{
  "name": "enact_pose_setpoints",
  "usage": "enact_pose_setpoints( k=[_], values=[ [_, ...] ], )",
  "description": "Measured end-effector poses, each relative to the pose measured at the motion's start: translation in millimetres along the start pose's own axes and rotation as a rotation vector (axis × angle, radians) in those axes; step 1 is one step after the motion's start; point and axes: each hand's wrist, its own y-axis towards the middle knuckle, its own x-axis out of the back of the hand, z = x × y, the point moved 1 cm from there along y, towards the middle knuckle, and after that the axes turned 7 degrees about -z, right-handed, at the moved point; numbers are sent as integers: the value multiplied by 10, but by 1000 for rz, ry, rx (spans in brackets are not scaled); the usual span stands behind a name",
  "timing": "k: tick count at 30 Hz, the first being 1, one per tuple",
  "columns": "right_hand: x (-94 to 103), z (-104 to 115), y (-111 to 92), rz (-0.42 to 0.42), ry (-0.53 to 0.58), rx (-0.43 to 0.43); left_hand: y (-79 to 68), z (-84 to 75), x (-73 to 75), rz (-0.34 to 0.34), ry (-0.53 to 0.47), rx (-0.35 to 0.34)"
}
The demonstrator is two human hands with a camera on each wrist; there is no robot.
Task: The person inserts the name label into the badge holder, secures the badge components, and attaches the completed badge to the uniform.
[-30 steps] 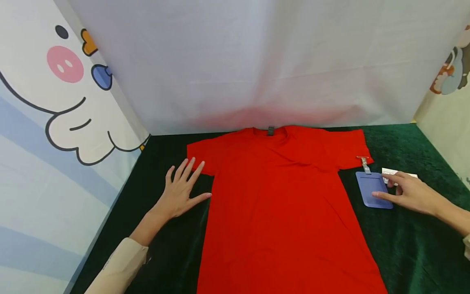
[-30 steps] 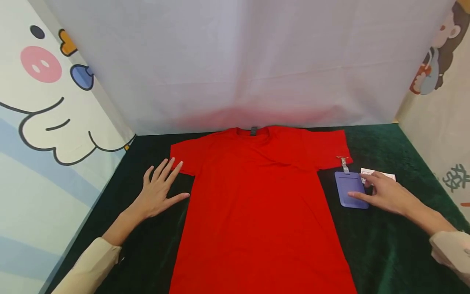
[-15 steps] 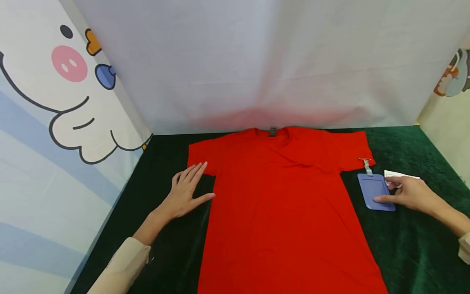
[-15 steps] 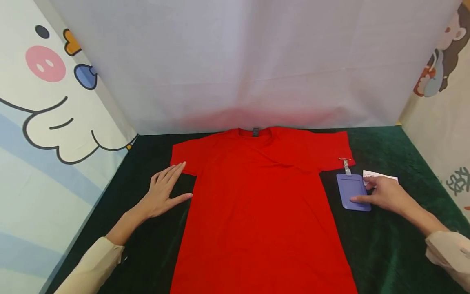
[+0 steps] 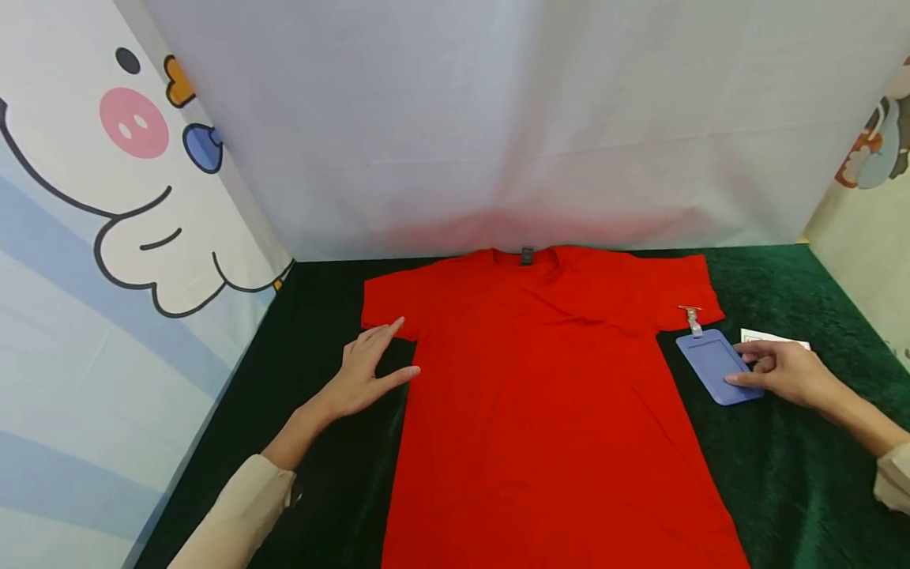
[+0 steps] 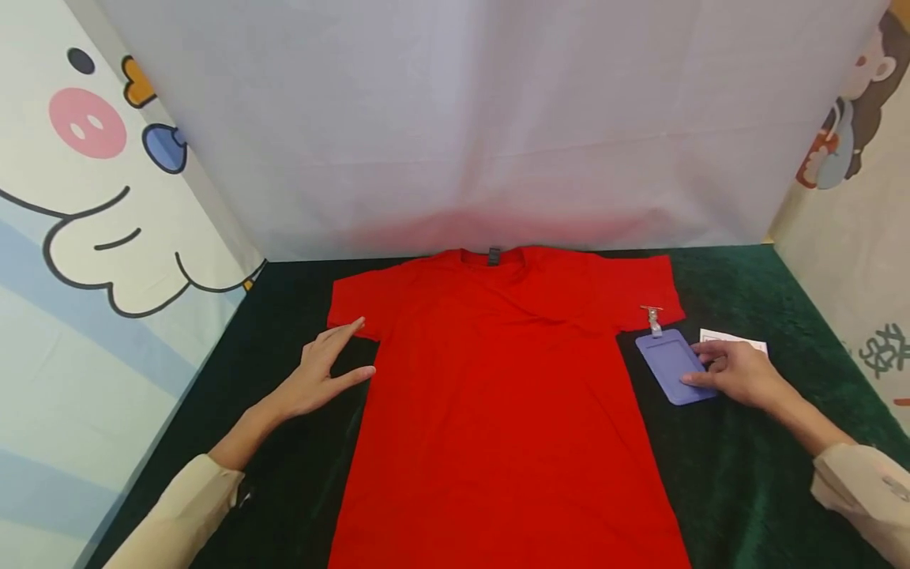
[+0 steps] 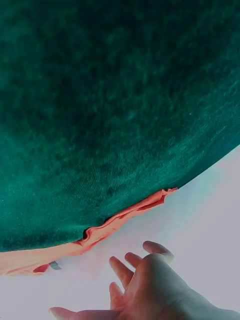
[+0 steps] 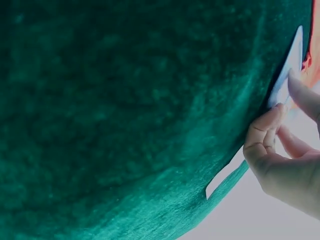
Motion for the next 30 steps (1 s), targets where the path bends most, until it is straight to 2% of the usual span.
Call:
enact_pose_setpoints(
  k=[5,11,13,17,24,30],
  values=[
    [21,18,6,12,18,-24,28,-32,0,-1,17,-19],
    [-50,14,-13,-87,-80,126,51,-55,-16,2,17,-27],
    [-64,9,-9,-95,-74,138,57,-57,-22,3,16,-29],
    [-30,2,12,-37,-41,56,66,-63,-38,11,17,-23],
    [110,-36,24,169,165,-176,48,-61,-33,9,14,-22],
    [180,-52,45,191,262,-228,19,-44,-17,7,10,-25]
  ],
)
